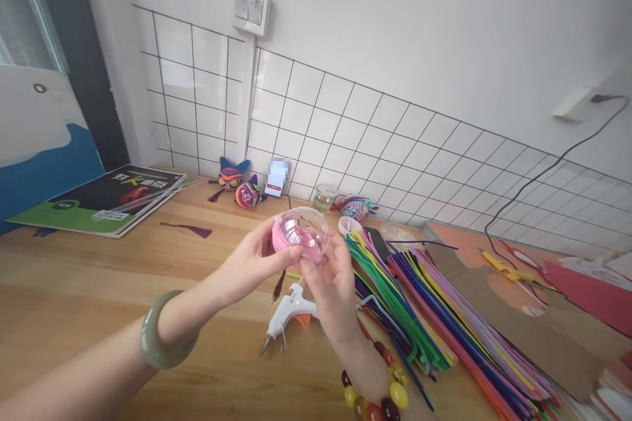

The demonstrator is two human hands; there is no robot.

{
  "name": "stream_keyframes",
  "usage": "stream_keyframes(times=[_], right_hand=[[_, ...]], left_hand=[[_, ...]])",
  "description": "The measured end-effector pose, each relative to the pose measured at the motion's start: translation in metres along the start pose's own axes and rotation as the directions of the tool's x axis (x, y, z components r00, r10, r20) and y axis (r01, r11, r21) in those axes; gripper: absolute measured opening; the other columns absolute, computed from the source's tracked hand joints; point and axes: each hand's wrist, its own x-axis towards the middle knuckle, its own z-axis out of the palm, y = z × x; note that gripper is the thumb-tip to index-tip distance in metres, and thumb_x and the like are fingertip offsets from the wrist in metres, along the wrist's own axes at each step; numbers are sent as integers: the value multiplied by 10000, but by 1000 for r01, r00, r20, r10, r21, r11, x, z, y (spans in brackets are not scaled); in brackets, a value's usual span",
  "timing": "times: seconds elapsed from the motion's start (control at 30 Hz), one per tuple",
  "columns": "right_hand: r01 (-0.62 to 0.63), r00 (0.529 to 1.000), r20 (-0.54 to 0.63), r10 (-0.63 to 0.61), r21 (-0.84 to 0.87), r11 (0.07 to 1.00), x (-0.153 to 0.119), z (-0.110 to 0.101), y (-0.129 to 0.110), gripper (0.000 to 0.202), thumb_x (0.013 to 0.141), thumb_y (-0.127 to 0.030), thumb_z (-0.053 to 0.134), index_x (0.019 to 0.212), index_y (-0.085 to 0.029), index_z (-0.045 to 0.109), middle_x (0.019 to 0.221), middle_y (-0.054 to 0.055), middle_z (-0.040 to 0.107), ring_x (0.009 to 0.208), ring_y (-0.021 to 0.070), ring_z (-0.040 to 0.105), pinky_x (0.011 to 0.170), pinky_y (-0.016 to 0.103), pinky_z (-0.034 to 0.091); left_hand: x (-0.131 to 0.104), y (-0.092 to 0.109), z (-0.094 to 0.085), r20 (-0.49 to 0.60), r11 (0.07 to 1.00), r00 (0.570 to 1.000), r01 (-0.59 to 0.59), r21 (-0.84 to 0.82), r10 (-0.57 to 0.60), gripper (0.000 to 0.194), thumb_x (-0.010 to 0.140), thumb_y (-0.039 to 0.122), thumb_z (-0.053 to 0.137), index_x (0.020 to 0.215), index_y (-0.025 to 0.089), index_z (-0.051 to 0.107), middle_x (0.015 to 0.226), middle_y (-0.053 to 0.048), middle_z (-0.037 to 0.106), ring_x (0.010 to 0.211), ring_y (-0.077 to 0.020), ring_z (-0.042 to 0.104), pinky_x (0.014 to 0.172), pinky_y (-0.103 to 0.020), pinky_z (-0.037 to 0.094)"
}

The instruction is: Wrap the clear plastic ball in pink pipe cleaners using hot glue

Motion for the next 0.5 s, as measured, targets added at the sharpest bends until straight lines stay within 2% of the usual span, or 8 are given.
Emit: stream_keyframes(times=[0.33, 0.5], right_hand=[[-70, 997, 41, 67, 66, 995, 1, 0, -3, 608, 802, -409, 728, 1330, -240, 479, 1399, 126, 570, 1290, 303, 551, 1085, 542, 447], [-51, 998, 37, 48, 82, 995, 2, 2, -1, 579, 819, -417, 717, 1320, -229, 498, 1397, 134, 567, 1295, 312, 543, 1108, 567, 412]], left_hand=[[2, -2, -2, -57, 997, 997, 48, 55, -44, 418, 833, 389, 668, 1185, 176, 595, 1194, -102, 706, 1097, -272, 643, 950, -405, 494], [2, -2, 1, -56, 997, 997, 51, 53, -48, 425, 832, 381, 673, 1189, 172, 576, 1212, -105, 691, 1110, -262, 632, 949, -383, 495]])
